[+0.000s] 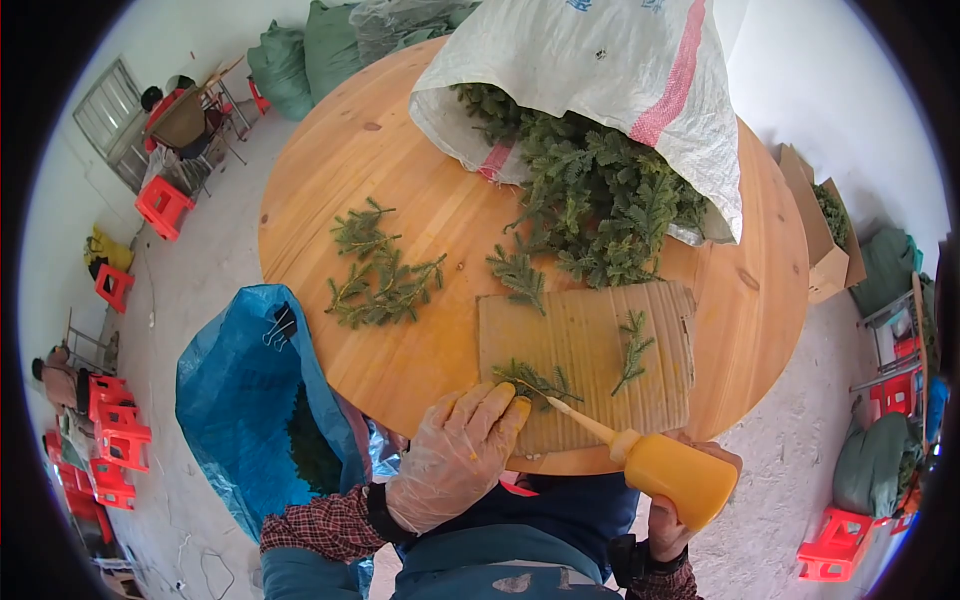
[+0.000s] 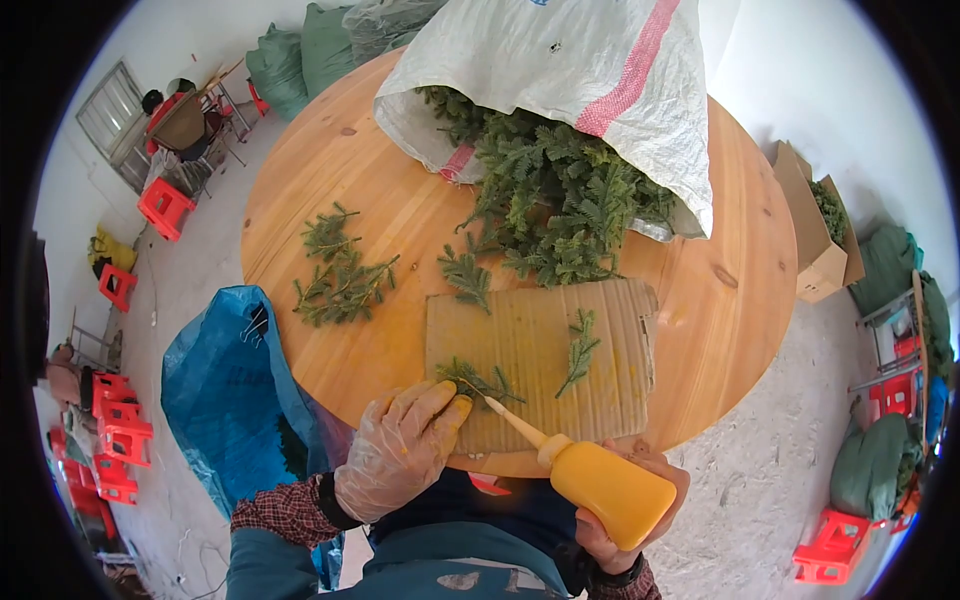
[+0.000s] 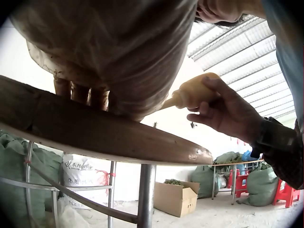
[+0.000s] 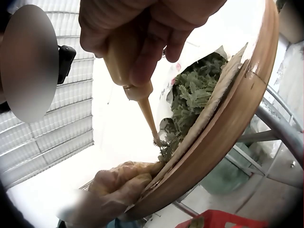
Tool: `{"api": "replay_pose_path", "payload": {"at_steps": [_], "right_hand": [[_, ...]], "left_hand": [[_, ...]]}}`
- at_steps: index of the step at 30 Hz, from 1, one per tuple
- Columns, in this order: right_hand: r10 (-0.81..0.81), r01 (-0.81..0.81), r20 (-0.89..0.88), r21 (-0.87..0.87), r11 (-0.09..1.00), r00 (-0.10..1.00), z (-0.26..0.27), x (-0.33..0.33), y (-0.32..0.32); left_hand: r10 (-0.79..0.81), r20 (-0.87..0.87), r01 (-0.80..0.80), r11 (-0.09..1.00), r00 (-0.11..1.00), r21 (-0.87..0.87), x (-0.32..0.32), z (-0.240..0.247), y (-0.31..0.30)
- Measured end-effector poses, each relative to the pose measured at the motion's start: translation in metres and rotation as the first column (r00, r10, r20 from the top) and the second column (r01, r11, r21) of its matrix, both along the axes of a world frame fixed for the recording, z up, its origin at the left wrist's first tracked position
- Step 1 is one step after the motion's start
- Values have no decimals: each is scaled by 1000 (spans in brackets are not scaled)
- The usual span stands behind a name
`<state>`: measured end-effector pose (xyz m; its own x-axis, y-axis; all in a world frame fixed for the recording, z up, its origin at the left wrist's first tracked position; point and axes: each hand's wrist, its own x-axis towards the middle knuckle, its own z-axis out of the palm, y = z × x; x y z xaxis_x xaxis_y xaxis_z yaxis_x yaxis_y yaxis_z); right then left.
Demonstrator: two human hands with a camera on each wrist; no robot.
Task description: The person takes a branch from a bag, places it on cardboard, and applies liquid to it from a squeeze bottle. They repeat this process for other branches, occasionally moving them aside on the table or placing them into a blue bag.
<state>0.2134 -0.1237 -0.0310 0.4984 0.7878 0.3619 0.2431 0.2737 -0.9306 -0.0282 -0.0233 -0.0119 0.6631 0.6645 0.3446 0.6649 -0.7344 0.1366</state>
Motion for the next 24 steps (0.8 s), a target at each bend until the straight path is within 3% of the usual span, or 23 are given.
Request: {"api": "replay_pose_path", "payload": {"at_steps": [2,6,10,15,24], "right_hand": [[-31,31,98,-5,999,995,0,3,-3],[-35,35,-59,-1,999,998,1,-2,-5],[-73,75,24,-92,993,997,-2,5,-15],[-143,140,-30,-94,986,989,1,2,-16],[-164,168,50,-89,982,985,1,13,-16]], "left_hand": [[-12,-3,12,1000,1000,-4,0,0,0],[-8,5,8,1000,1000,-10,1,-1,0],[16,23,-17,1000,1000,12,2,-2,0],[28,23,-28,1000,999,11,3,-1,-1],[31,33,-31,1000,999,1,2,-3,-1]]}}
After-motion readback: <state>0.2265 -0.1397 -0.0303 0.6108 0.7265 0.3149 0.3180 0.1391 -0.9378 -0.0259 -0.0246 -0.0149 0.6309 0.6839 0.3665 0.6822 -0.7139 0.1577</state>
